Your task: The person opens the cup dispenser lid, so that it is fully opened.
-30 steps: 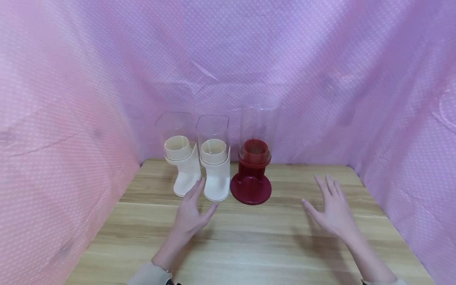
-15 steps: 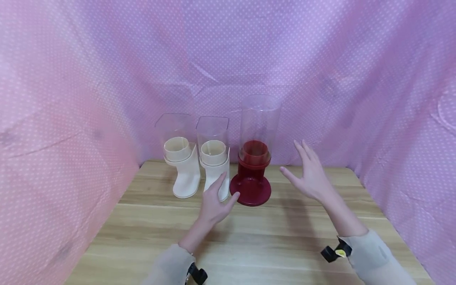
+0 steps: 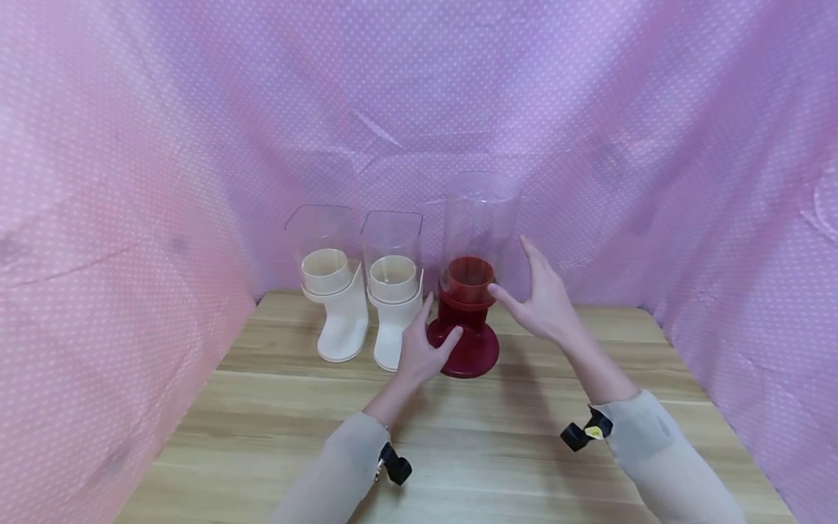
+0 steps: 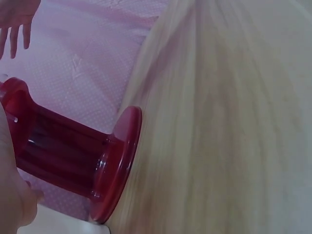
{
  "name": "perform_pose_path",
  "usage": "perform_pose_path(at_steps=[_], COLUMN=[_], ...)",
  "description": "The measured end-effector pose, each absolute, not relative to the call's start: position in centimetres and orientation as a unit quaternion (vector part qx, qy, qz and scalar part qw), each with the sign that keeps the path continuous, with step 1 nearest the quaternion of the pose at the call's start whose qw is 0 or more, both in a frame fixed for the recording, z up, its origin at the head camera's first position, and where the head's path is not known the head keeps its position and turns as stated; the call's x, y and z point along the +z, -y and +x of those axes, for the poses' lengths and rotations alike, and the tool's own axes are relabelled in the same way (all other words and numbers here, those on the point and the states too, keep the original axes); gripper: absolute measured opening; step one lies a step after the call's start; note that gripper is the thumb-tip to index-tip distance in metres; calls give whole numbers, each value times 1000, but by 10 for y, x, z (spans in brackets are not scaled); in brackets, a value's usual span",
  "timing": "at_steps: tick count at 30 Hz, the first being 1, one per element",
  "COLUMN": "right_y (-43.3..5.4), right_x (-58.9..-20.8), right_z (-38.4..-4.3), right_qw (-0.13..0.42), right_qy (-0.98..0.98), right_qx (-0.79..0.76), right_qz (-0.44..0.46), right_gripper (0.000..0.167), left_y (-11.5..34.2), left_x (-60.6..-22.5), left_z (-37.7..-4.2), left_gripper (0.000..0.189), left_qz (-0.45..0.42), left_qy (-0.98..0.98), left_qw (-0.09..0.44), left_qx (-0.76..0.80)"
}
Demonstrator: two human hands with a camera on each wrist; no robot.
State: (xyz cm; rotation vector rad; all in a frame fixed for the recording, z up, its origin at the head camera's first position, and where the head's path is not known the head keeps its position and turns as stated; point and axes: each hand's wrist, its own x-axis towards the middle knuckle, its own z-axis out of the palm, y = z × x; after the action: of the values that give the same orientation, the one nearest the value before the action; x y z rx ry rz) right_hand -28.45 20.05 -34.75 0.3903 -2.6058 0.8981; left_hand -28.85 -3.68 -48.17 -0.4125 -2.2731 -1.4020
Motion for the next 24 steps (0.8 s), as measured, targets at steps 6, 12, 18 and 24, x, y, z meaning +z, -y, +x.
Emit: perform_pose_path(at_steps=[6, 12, 18, 24], right_y=[-190, -180, -175, -176], right_x=[-348, -349, -354, -357], right_z=[-297, -305, -311, -313], right_qw=[157, 139, 126, 142], right_qy=[919, 904, 884, 865], right_qx=[338, 378, 422, 449], right_qz=[131, 146, 156, 173], right_gripper=[110, 110, 114, 109], left_y=[30, 27, 24, 19], left_x=[-476, -466, -461, -462], left_z=[-303, -311, -316, -317], left_gripper=[92, 92, 88, 84], left_qz=[-165, -185, -198, -206], left_qy=[817, 807, 798, 794], left_qw=[206, 206, 208, 233], left_qx=[-514, -522, -530, -522])
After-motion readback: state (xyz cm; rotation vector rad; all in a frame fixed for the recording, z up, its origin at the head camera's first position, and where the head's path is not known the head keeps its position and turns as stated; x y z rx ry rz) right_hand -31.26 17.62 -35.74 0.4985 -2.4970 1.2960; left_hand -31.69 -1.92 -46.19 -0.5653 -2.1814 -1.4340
